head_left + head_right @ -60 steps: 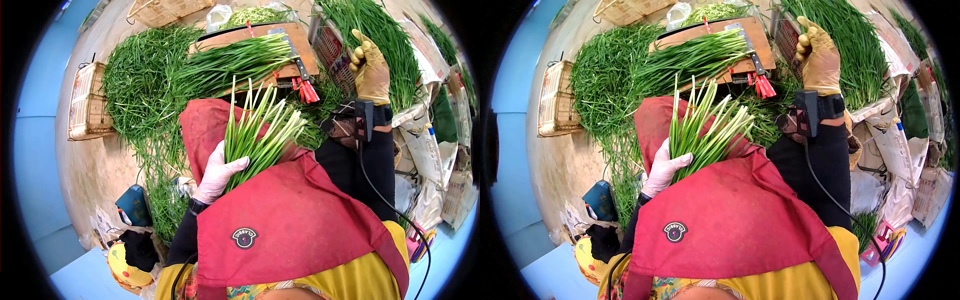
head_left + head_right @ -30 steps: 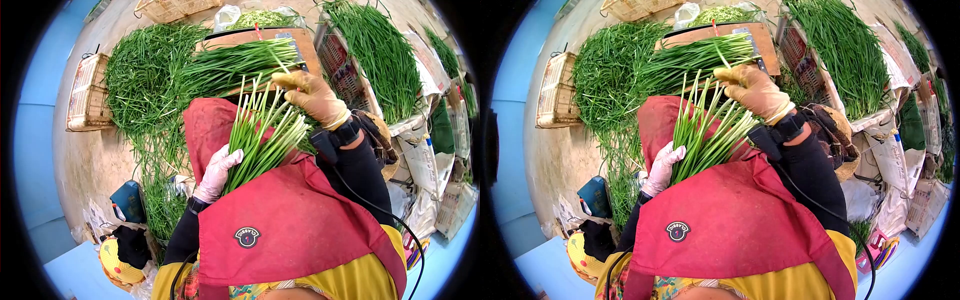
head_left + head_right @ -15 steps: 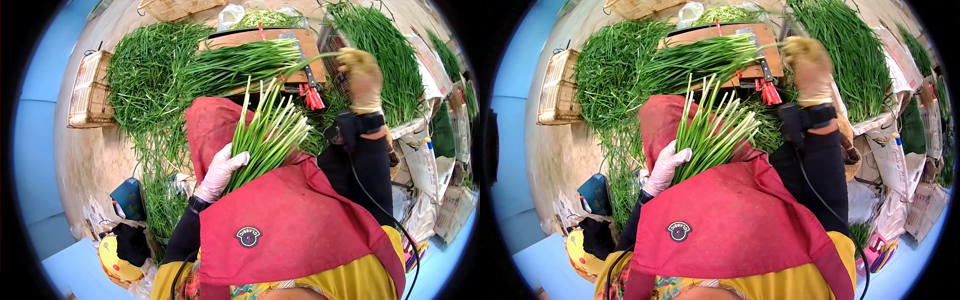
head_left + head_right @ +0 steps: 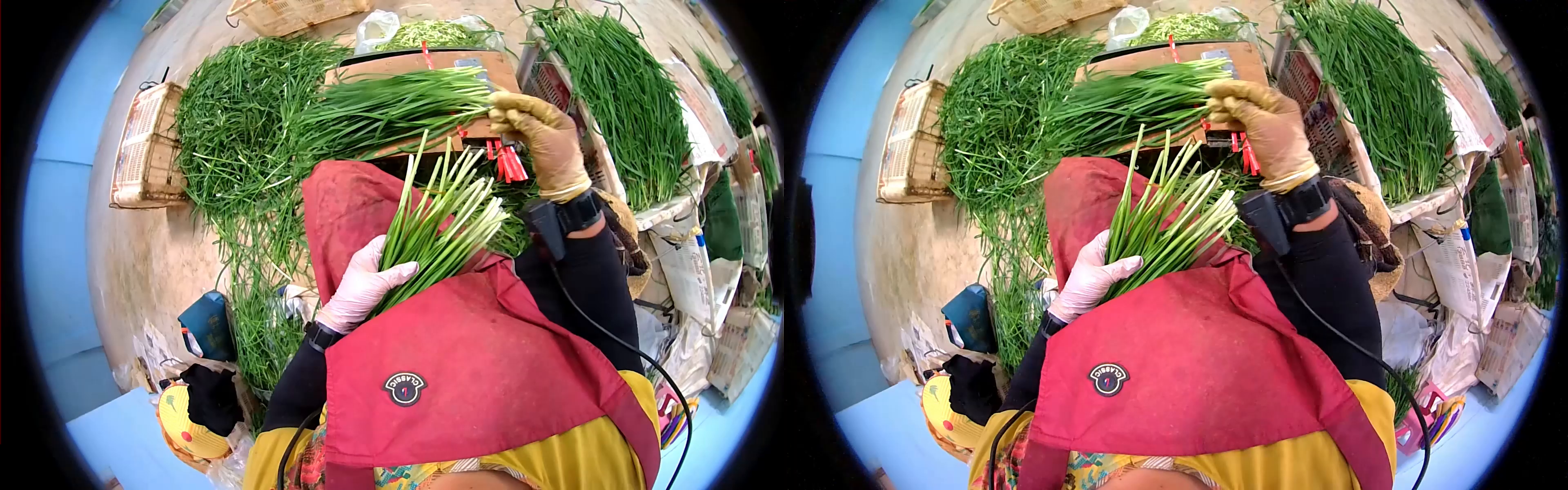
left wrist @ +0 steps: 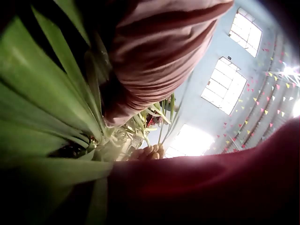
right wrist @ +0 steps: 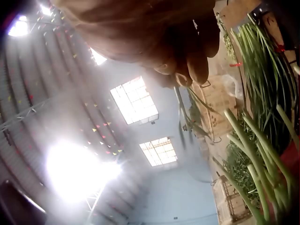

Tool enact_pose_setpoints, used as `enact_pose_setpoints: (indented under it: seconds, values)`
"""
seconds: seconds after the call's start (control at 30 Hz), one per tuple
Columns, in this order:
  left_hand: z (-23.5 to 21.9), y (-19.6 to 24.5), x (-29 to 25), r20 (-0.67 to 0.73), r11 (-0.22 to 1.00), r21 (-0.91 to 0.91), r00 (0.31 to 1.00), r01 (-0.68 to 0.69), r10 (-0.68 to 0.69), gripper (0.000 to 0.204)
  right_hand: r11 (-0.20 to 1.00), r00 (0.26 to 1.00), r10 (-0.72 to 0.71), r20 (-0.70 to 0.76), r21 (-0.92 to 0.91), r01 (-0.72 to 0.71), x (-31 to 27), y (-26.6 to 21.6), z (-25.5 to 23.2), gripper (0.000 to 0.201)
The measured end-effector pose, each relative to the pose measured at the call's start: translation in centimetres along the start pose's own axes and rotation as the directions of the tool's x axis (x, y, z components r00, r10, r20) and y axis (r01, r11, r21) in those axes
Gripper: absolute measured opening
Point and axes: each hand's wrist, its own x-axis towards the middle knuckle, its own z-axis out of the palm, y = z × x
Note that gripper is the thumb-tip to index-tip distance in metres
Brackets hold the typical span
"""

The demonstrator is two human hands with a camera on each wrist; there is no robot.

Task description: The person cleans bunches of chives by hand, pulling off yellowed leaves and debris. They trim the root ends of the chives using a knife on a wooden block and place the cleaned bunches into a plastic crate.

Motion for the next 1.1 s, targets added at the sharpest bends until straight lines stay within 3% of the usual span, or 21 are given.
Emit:
enact_pose_setpoints:
  seconds: [0.03,0.17,0.23,0.3,0.33,0.57,0.63,0.67,0.7,0.77,0.8,0.83,0.87,0.93,0.97,1.0,1.1]
  values:
    - [0.0,-0.1,-0.1,0.001,1.0,-0.008,1.0,0.006,-0.006,0.046,0.997,0.997,0.069,0.022,0.028,-0.069,-0.2,-0.3,1.0,0.021]
    - [-0.3,-0.2,0.1,0.013,1.0,0.018,1.0,-0.002,0.002,0.043,0.932,0.963,0.109,0.246,-0.362,-0.013,0.8,1.5,1.9,0.024]
    - [-0.3,-0.1,-0.1,0.008,0.999,0.031,1.0,0.011,-0.012,0.039,0.915,0.917,0.296,0.266,-0.355,-0.193,0.9,1.8,2.1,0.024]
    - [-0.3,-0.1,-0.1,0.009,0.999,0.037,1.0,0.006,-0.006,0.038,0.888,0.902,0.29,0.32,-0.441,-0.129,1.0,1.4,2.0,0.02]
    - [-0.3,0.0,0.0,0.015,0.999,0.051,1.0,0.003,-0.003,0.036,0.882,0.884,0.358,0.3,-0.419,-0.215,0.9,1.0,2.1,0.02]
    - [-0.2,0.3,-0.1,0.042,0.999,0.031,0.999,0.014,-0.015,0.037,0.777,0.8,0.467,0.377,-0.606,-0.168,1.6,-0.1,1.5,0.021]
    - [-0.4,0.1,-0.1,0.066,1.0,0.007,0.998,0.021,-0.021,0.038,0.695,0.792,0.485,0.371,-0.714,-0.091,1.6,0.0,1.4,0.021]
    - [-0.5,0.0,0.0,0.059,1.0,0.0,0.998,0.015,-0.015,0.038,0.655,0.824,0.437,0.36,-0.755,-0.018,1.3,-0.7,1.9,0.021]
    - [-0.5,-0.2,0.1,0.075,1.0,0.011,0.997,0.006,-0.007,0.04,0.667,0.829,0.173,0.532,-0.683,0.299,1.4,-0.9,1.6,0.02]
    - [-0.7,-0.4,0.2,0.051,1.0,0.015,0.999,-0.017,0.017,0.041,0.533,0.878,0.006,0.479,-0.744,0.403,2.6,-2.0,0.7,0.019]
    - [-0.7,-0.3,0.3,0.101,0.995,0.07,0.993,-0.074,0.067,0.042,0.697,0.939,-0.056,0.34,-0.66,0.281,3.5,-1.5,-0.7,0.018]
    - [-1.1,-0.3,0.0,0.129,0.983,0.128,0.985,-0.128,0.112,0.044,0.577,0.969,-0.035,0.246,-0.786,0.221,3.4,-4.5,0.1,0.022]
    - [-1.4,-0.5,-0.2,0.137,0.988,0.101,0.985,-0.12,0.106,0.045,0.879,0.991,-0.041,0.126,-0.468,0.096,4.4,-3.8,-1.6,0.026]
    - [-2.1,-1.3,0.0,0.149,0.981,0.105,0.978,-0.162,0.145,0.045,0.798,0.976,-0.216,0.037,-0.569,0.199,8.3,-5.1,-5.3,0.025]
    - [-2.2,-1.7,0.1,0.171,0.969,0.138,0.968,-0.206,0.182,0.045,0.849,0.978,-0.18,0.104,-0.486,0.208,11.8,-5.4,-9.8,0.027]
    - [-2.1,-1.8,-0.2,0.159,0.975,0.089,0.969,-0.204,0.188,0.045,0.831,0.964,-0.249,0.093,-0.491,0.261,14.1,-6.0,-11.7,0.029]
    - [-2.3,-1.4,-1.3,0.158,0.987,0.02,0.975,-0.16,0.155,0.044,0.839,0.914,-0.398,0.072,-0.374,0.395,16.4,-8.6,-7.7,0.033]
